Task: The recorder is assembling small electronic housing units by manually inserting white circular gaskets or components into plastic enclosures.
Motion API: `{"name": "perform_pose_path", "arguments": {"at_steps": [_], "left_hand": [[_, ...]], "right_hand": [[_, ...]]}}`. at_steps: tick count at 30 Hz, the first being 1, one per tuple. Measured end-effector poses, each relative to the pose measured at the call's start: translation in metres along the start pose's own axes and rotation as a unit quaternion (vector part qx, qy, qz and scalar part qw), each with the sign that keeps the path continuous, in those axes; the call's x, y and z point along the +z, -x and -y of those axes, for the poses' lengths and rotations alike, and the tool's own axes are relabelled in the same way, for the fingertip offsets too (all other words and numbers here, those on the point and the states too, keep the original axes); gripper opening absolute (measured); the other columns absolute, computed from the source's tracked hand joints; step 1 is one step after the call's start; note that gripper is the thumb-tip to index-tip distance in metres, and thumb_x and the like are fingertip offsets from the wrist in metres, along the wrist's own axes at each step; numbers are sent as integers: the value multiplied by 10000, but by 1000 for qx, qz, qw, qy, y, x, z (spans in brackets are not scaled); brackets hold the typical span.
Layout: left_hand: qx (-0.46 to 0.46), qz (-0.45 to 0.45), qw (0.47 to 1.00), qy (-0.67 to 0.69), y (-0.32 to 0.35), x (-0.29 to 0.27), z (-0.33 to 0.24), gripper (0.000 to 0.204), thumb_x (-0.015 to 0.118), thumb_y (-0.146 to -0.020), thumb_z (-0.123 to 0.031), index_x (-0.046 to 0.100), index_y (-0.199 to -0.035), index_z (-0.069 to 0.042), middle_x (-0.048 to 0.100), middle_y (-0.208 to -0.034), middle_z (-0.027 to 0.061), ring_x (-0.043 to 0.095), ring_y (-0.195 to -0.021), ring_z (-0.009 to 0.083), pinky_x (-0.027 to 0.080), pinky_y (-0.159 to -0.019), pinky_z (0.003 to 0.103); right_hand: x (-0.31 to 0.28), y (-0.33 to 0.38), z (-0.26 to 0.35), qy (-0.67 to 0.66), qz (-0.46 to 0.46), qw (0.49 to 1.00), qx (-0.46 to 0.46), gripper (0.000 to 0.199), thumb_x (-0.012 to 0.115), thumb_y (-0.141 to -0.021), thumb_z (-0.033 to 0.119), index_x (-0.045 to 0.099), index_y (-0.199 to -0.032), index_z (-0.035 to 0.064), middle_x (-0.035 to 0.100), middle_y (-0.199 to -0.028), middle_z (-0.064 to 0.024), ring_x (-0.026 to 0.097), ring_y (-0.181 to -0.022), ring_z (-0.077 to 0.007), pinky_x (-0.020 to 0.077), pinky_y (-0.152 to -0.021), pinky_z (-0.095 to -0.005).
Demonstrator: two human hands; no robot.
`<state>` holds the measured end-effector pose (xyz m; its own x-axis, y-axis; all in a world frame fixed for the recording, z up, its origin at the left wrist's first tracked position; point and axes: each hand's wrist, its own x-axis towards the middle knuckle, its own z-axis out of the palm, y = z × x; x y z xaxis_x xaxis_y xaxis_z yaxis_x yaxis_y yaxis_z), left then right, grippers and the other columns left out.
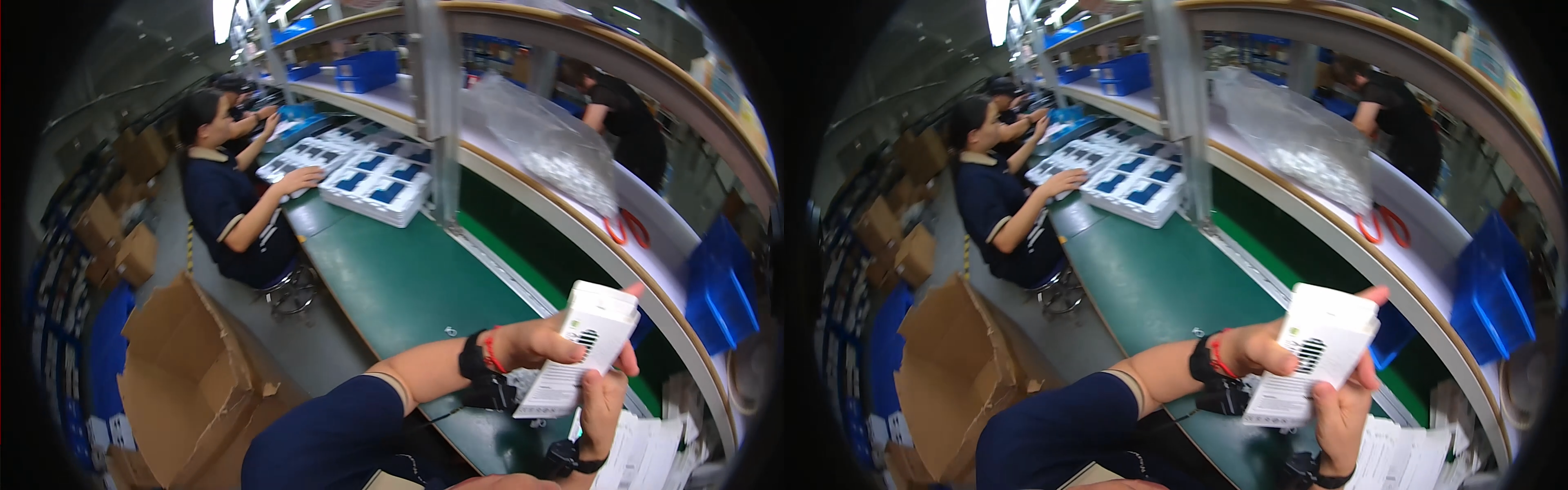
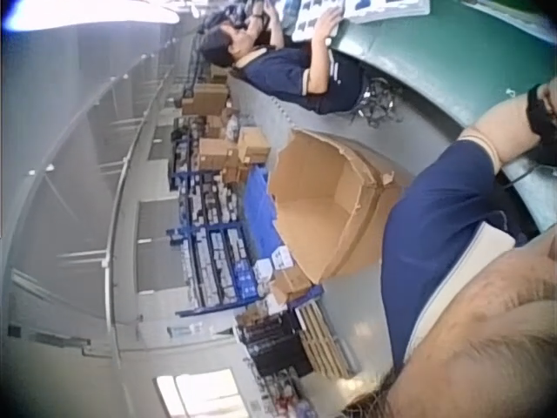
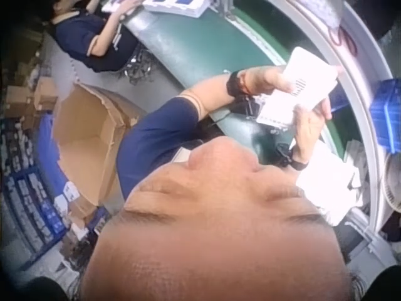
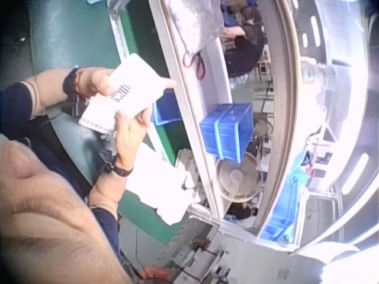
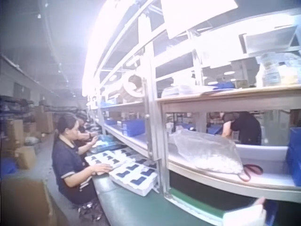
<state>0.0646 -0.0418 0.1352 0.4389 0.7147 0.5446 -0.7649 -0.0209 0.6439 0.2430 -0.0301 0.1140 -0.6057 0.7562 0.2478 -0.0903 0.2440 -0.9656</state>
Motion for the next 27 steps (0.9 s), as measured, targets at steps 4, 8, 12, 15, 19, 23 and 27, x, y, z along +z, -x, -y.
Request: {"name": "perform_pose_path", "arguments": {"at_steps": [4, 8, 12, 15, 19, 23, 27], "left_hand": [[3, 8, 998, 62, 6, 0, 3, 1192, 756, -703, -304, -98, -1520, -142, 584, -1156, 244, 580, -1113, 319, 421, -998, 407], [23, 21, 998, 61, -2, 1, 7, 1106, 756, -751, -306, -9, -1530, -126, 589, -1161, 214, 579, -1115, 274, 424, -992, 388], [78, -91, 940, -321, -5, -4, 5, 531, 709, -838, -305, 494, -1234, -24, 625, -1008, 122, 596, -968, 178, 441, -904, 336], [161, -36, 776, -609, -6, -14, 3, 431, 633, -888, -331, 550, -627, 2, 548, -593, 149, 541, -590, 322, 419, -615, 393], [138, -81, 854, -495, -7, -13, 16, 441, 601, -919, -281, 530, -614, 30, 499, -530, 165, 481, -454, 266, 373, -465, 361], [128, -75, 863, -483, -4, -12, 5, 424, 594, -928, -260, 553, -646, 54, 498, -513, 175, 457, -410, 234, 355, -420, 345], [167, -95, 883, -429, -5, -10, 3, 392, 597, -934, -249, 602, -704, 69, 536, -541, 184, 494, -434, 207, 384, -438, 334]], "right_hand": [[18, 0, -13, 25, -72, 993, -85, 405, 524, -963, 270, 595, -1079, -112, 652, -982, -110, 591, -899, -163, 446, -817, -276], [-18, 7, -20, 59, -54, 996, -50, 359, 529, -970, 272, 596, -993, -80, 630, -874, -83, 542, -777, -111, 425, -722, -255], [-61, 12, -51, 74, -118, 989, -53, 417, 489, -994, 318, 551, -1047, -91, 627, -899, -129, 564, -791, -124, 449, -715, -255], [-52, 17, -15, 194, -168, 966, 3, 319, 560, -947, 258, 612, -896, -52, 634, -773, -117, 589, -648, -198, 480, -568, -334], [-42, 8, -13, 262, -192, 943, -76, 529, 524, -963, 371, 635, -772, -109, 597, -637, -69, 522, -542, -154, 407, -469, -328], [-46, 11, -29, 191, -176, 962, -82, 477, 571, -949, 325, 580, -658, -53, 521, -584, -14, 453, -539, -106, 334, -459, -285], [-35, 8, -14, 109, -84, 990, -37, 384, 616, -926, 210, 561, -620, -17, 517, -587, 5, 429, -535, -90, 319, -478, -264]]}}
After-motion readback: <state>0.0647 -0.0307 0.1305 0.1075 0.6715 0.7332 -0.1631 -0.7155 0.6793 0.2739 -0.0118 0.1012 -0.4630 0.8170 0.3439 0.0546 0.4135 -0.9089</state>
